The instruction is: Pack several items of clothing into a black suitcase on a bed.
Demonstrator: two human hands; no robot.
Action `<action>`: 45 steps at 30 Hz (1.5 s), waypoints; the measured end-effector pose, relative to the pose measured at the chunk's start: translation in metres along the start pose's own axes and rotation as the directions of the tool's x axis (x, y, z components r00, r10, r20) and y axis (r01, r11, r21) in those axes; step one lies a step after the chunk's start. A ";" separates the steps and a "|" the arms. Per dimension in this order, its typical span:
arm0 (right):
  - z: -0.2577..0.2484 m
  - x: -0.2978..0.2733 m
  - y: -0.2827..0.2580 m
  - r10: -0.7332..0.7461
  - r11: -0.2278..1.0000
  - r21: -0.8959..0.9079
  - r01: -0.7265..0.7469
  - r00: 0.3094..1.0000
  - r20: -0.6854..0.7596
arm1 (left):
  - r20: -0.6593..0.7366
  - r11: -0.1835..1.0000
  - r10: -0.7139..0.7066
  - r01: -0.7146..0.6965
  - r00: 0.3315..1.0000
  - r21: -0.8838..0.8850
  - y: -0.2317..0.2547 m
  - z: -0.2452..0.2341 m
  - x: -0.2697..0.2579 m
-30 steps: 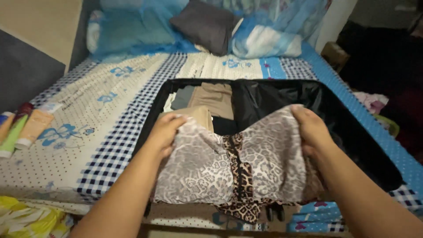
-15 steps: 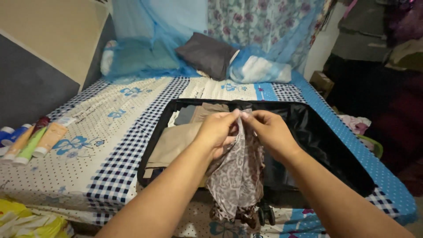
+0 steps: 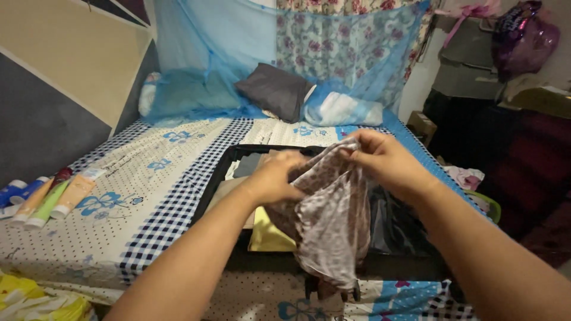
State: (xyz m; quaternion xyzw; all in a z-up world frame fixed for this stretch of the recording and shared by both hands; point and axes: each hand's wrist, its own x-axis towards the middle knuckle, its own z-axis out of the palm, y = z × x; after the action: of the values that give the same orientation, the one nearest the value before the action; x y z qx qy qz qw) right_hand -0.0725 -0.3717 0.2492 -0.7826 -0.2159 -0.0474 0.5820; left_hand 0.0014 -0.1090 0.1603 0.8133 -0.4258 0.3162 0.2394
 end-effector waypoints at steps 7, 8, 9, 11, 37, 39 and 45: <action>-0.043 0.000 -0.016 -0.044 0.992 -0.121 0.043 0.999 -0.004 | 0.499 0.819 -0.504 0.573 0.705 0.017 0.020 -0.064 0.005; -0.051 0.003 -0.010 -0.039 0.991 -0.130 0.033 0.998 -0.041 | 0.376 0.871 -0.406 0.477 0.833 -0.116 0.004 -0.060 0.003; -0.057 0.006 -0.003 -0.034 0.990 -0.137 0.023 0.997 -0.074 | 0.227 0.906 -0.307 0.357 0.924 -0.229 -0.012 -0.057 -0.002; -0.058 0.009 0.002 -0.030 0.997 -0.075 0.021 0.993 -0.113 | 0.210 0.882 -0.356 0.402 0.910 -0.247 0.033 -0.090 0.006; -0.052 -0.004 0.022 0.040 0.999 0.009 -0.039 0.980 -0.194 | 0.725 0.917 -0.397 0.204 0.562 0.343 0.084 -0.122 0.007; -0.059 -0.004 0.034 0.026 0.999 0.034 -0.020 0.983 -0.182 | 0.665 0.937 -0.345 0.284 0.663 0.202 0.069 -0.133 0.014; -0.072 0.006 0.059 0.043 0.998 -0.037 -0.053 0.973 -0.226 | 0.480 0.882 -0.462 0.329 0.746 0.337 0.071 -0.170 0.024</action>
State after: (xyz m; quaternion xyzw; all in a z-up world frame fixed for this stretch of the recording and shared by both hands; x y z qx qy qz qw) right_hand -0.0313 -0.4504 0.2213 -0.7894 -0.1285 -0.1263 0.5868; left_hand -0.1006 -0.0467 0.3028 0.9629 -0.2528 0.0592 0.0733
